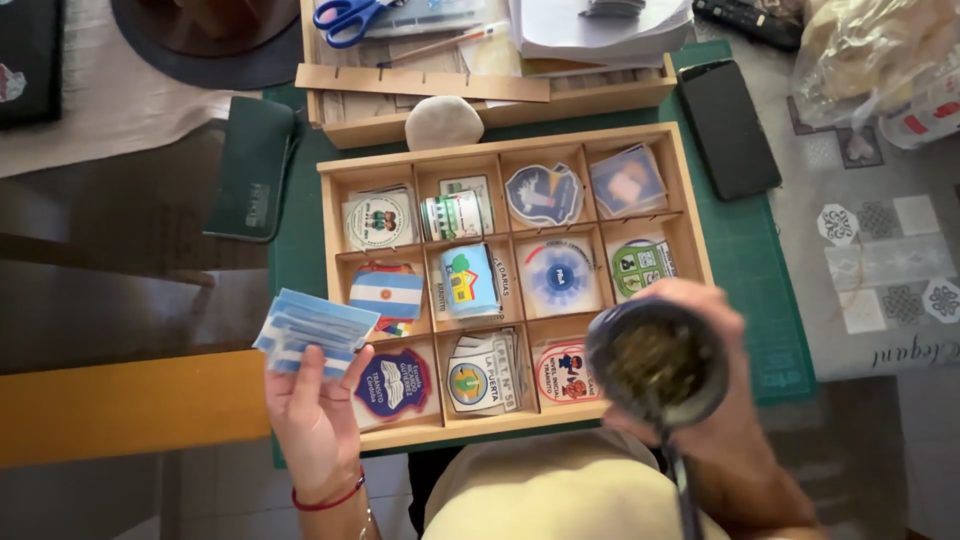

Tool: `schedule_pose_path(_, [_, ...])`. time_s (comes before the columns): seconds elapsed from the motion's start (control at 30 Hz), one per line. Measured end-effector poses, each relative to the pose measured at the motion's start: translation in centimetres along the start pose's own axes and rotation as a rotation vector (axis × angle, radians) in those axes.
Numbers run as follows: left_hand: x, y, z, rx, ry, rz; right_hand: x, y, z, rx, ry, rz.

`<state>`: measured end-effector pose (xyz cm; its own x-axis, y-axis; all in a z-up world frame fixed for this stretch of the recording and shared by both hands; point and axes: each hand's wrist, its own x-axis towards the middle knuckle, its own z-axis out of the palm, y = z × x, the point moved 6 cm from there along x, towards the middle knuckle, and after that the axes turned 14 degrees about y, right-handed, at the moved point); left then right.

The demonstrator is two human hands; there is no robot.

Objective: Sorting and organizing various printed stickers into a wooden divided tray.

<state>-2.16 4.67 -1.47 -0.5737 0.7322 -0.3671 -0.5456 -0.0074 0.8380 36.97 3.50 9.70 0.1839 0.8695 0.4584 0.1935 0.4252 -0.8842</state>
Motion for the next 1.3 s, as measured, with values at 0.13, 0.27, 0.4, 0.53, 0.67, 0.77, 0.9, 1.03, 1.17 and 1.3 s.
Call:
schedule_pose_path(0.13, [0.1, 0.0, 0.0, -0.016, -0.014, -0.005, -2.3, -0.7, 1.7, 0.013, -0.105, -0.075])
schedule_pose_path(0.27, [0.0, 0.0, 0.1, -0.018, -0.018, -0.009, -2.2, -1.6, 2.3, -0.07, -0.158, -0.09])
schedule_pose_path(0.4, [-0.2, 0.0, 0.2, -0.016, -0.016, -0.004, -2.2, -1.9, 2.1, -0.068, -0.141, -0.094])
schedule_pose_path(0.53, [0.0, -0.1, -0.1, 0.0, -0.01, 0.015, -2.2, -2.0, 2.0, -0.082, -0.134, -0.077])
schedule_pose_path(0.67, [0.1, -0.3, -0.2, -0.011, -0.028, 0.022, -2.4, -1.2, 1.7, 0.016, -0.154, -0.083])
schedule_pose_path(0.77, [0.3, -0.5, -0.3, -0.019, -0.023, 0.017, -2.4, -1.7, 1.9, -0.032, -0.193, -0.128])
schedule_pose_path(0.9, [0.0, -0.2, -0.1, -0.01, -0.012, 0.021, -2.5, -2.2, 2.1, -0.113, -0.23, -0.155])
schedule_pose_path(1.03, [0.0, -0.1, 0.1, -0.014, -0.021, 0.02, -2.4, -2.4, 2.0, -0.141, -0.226, -0.199])
schedule_pose_path(1.17, [0.1, -0.3, -0.1, 0.001, -0.008, 0.017, -2.6, -2.4, 1.8, -0.157, -0.244, -0.203])
schedule_pose_path(1.3, [0.1, -0.2, 0.0, 0.0, -0.008, 0.019, -2.5, -2.7, 1.8, -0.168, -0.262, -0.255])
